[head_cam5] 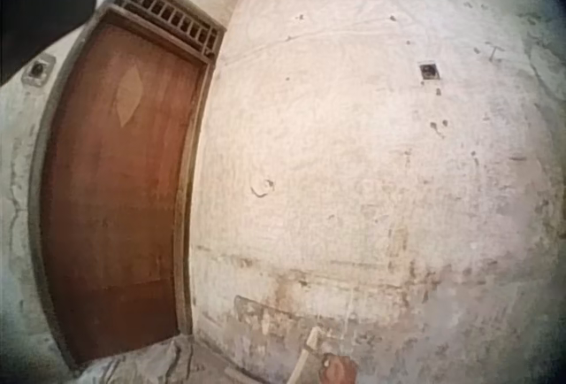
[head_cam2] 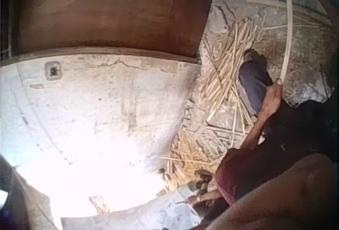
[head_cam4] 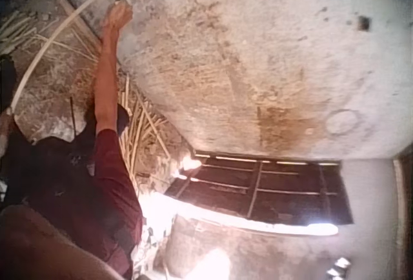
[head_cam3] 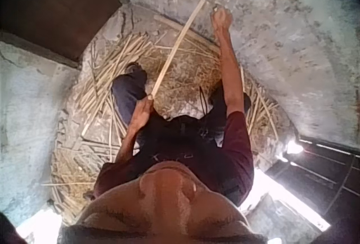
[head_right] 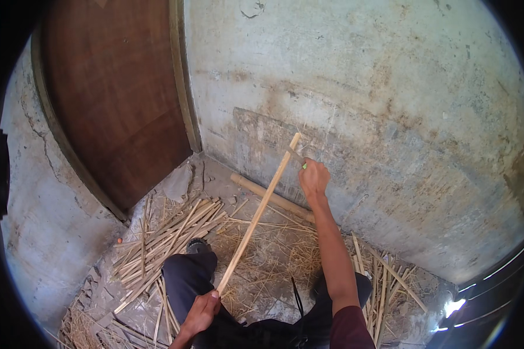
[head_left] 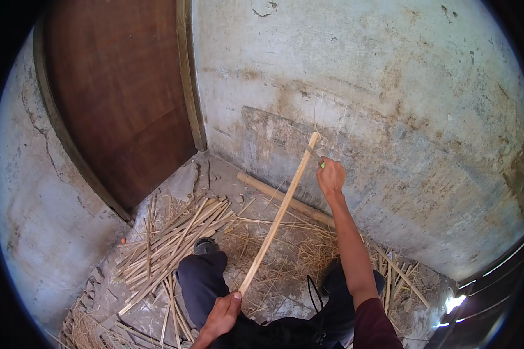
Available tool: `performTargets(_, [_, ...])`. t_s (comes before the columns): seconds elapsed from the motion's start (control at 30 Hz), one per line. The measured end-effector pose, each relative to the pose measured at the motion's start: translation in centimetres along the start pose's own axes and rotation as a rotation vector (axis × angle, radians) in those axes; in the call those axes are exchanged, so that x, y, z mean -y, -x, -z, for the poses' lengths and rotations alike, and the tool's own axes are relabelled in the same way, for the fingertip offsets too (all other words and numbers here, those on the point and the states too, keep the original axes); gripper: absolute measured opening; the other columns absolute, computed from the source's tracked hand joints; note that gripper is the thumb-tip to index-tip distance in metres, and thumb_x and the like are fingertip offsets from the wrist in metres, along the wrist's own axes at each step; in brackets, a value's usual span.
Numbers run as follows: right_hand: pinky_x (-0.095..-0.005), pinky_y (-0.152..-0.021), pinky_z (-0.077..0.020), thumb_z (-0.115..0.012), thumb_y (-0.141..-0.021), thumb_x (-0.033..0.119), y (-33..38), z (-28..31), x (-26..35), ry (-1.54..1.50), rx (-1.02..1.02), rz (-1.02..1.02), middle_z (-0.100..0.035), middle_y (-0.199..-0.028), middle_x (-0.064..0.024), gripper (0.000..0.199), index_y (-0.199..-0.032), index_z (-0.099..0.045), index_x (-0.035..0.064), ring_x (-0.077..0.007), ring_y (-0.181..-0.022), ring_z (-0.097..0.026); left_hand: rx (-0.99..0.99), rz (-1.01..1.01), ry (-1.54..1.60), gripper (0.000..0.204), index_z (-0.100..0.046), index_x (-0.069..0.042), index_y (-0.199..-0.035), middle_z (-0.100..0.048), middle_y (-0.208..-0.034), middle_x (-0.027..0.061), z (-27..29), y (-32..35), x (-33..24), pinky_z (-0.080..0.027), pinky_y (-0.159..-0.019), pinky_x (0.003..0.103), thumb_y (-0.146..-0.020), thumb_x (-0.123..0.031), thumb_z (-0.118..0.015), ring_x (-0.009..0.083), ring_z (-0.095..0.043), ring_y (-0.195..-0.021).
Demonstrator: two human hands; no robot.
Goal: The person strips layers from a length of bamboo using a knife while sitting on the floor.
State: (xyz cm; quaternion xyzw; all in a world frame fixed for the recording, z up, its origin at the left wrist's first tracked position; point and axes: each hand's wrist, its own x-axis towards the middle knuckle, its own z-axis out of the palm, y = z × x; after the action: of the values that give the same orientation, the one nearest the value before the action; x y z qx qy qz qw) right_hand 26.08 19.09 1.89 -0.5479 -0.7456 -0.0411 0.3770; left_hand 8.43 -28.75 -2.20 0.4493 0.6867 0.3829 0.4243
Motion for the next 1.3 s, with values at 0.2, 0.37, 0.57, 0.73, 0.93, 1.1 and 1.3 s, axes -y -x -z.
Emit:
performTargets(0.2, [-0.054, -0.079, -0.0609, -0.068, -0.086, 0.013, -1.7, -0.8, -0.4, 0.06, 0.016, -0.009, -0.077, -0.093, -0.0251, 0.028, -0.109, -0.084, 0.0114, -0.0448, -0.088, -0.076, 0.007, 0.021, -0.001, 0.047, -0.058, 0.001, -0.091, -0.057, -0.067, 0.0115, 0.3, 0.1, 1.1, -0.046, -0.066, 0.044, -0.118, -0.032, -0.038, 0.028, -0.055, -0.061])
performTargets(0.37, [-0.0543, -0.081, -0.0612, -0.067, -0.088, 0.017, -3.0, -1.1, -2.8, 0.123, 0.048, -0.082, -0.078, -0.098, -0.0256, 0.028, -0.11, -0.083, 0.0102, -0.0455, -0.091, -0.077, 0.049, 0.051, 0.029, 0.046, -0.058, 0.001, -0.092, -0.058, -0.067, 0.0111, 0.5, 1.3, 2.3, -0.047, -0.066, 0.044, -0.118, -0.032, -0.038, 0.0282, -0.056, -0.062])
performTargets(0.57, [-0.0527, -0.08, -0.0607, -0.067, -0.089, 0.022, -1.9, -3.8, -7.8, 0.145, 0.366, -0.242, -0.079, -0.104, -0.0248, 0.028, -0.105, -0.083, 0.0057, -0.0418, -0.091, -0.077, 0.019, 0.048, 0.018, 0.049, -0.056, -0.002, -0.088, -0.055, -0.066, 0.0078, 1.1, 0.7, 2.6, -0.045, -0.064, 0.041, -0.118, -0.036, -0.037, 0.0231, -0.053, -0.061])
performTargets(0.73, [-0.0453, -0.073, -0.0563, -0.069, -0.086, 0.03, 1.7, -5.6, -12.8, 0.13, 1.232, -0.235, -0.08, -0.099, -0.0171, 0.032, -0.101, -0.084, 0.0063, -0.031, -0.078, -0.073, -0.041, 0.002, 0.042, 0.047, -0.056, -0.002, -0.088, -0.055, -0.065, 0.0064, 1.2, -1.0, 2.4, -0.046, -0.064, 0.039, -0.118, -0.035, -0.04, 0.0199, -0.055, -0.061])
performTargets(0.93, [-0.0442, -0.082, -0.0543, -0.075, -0.083, 0.036, 6.1, -5.0, -15.3, 0.12, 1.311, -0.413, -0.078, -0.105, -0.02, 0.042, -0.11, -0.077, 0.0039, -0.0296, -0.089, -0.072, -0.08, 0.006, 0.139, 0.049, -0.055, -0.003, -0.087, -0.052, -0.066, 0.0046, 1.3, -2.3, 1.4, -0.044, -0.062, 0.036, -0.118, -0.037, -0.041, 0.017, -0.051, -0.062])
performTargets(1.1, [-0.0438, -0.092, -0.0548, -0.075, -0.09, 0.041, 8.0, -2.4, -16.0, 0.052, 0.868, -0.161, -0.076, -0.114, -0.0229, 0.064, -0.138, -0.059, 0.002, -0.0347, -0.105, -0.074, -0.055, 0.063, 0.211, 0.046, -0.056, -0.003, -0.089, -0.05, -0.068, 0.0024, 1.2, -3.5, 0.4, -0.041, -0.062, 0.034, -0.118, -0.036, -0.042, 0.0143, -0.047, -0.064])
performTargets(1.3, [-0.0387, -0.072, -0.052, -0.068, -0.096, 0.018, 6.8, 5.6, -5.4, -0.448, 0.623, -0.033, -0.073, -0.09, -0.0186, 0.043, -0.137, -0.069, 0.0041, -0.0235, -0.078, -0.067, -0.019, 0.021, 0.252, 0.04, -0.057, -0.003, -0.093, -0.051, -0.07, 0.0023, 0.5, -5.2, 1.4, -0.041, -0.061, 0.034, -0.117, -0.033, -0.045, 0.0139, -0.046, -0.063])
